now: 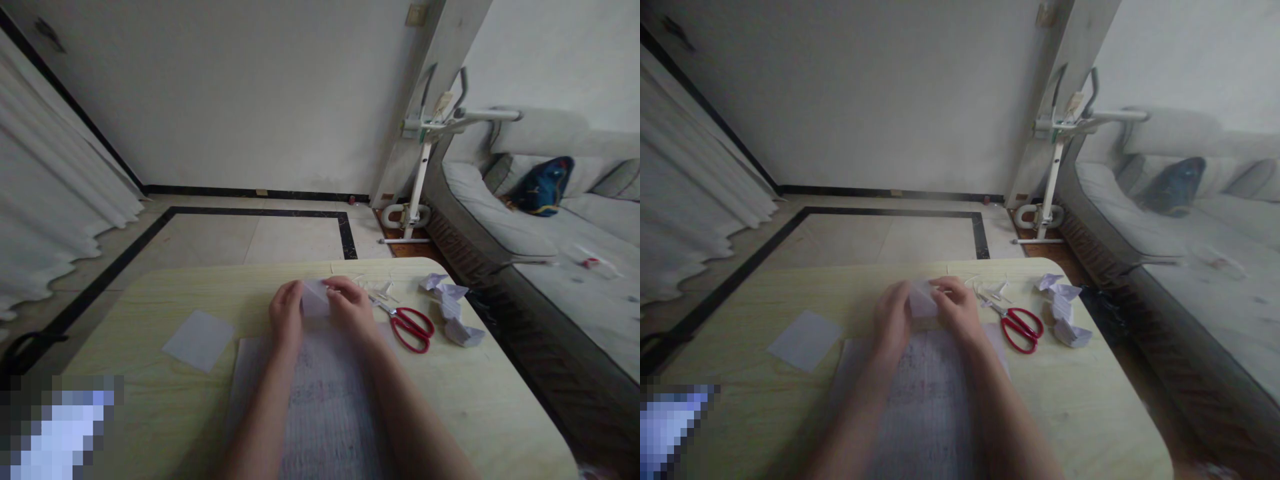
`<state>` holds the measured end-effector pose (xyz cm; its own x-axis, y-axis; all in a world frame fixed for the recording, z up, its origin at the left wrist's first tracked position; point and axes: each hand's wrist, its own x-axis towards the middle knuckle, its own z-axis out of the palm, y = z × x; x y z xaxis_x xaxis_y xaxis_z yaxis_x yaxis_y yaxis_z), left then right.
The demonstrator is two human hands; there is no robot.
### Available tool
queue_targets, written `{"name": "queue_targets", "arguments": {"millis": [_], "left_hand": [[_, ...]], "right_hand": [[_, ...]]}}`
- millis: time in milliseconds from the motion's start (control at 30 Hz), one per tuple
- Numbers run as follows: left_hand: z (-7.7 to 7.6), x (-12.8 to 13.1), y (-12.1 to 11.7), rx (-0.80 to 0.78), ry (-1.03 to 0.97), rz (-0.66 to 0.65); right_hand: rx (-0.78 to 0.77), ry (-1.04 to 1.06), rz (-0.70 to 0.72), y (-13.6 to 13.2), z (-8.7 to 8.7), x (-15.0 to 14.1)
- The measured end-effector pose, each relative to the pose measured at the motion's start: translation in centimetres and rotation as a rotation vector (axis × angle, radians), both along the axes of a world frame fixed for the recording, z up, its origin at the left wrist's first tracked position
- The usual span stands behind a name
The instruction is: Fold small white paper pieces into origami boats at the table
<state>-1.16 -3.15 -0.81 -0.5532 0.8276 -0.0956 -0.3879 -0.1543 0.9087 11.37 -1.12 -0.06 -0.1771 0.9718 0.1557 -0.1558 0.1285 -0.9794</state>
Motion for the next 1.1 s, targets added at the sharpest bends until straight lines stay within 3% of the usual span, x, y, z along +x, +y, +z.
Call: {"name": "queue_targets", "arguments": {"millis": [167, 533, 933, 1100], "left_hand": [[-0.36, -0.01, -0.12, -0.012, 0.069, -0.051], [0.35, 0.07, -0.53, -0.004, 0.160, -0.251], [-0.14, 0.25, -0.17, -0.017, -0.004, -0.111], [-0.10, 0.27, -0.13, -0.009, -0.028, -0.101]], "right_hand": [[0.161, -0.180, -0.090, -0.51, 0.11, -0.81], [0.169, -0.228, -0.196, -0.12, -0.33, -0.58], [0.462, -0.431, -0.291, -0.40, -0.47, -0.75], [0.513, -0.491, -0.317, -0.48, -0.51, -0.73]]}}
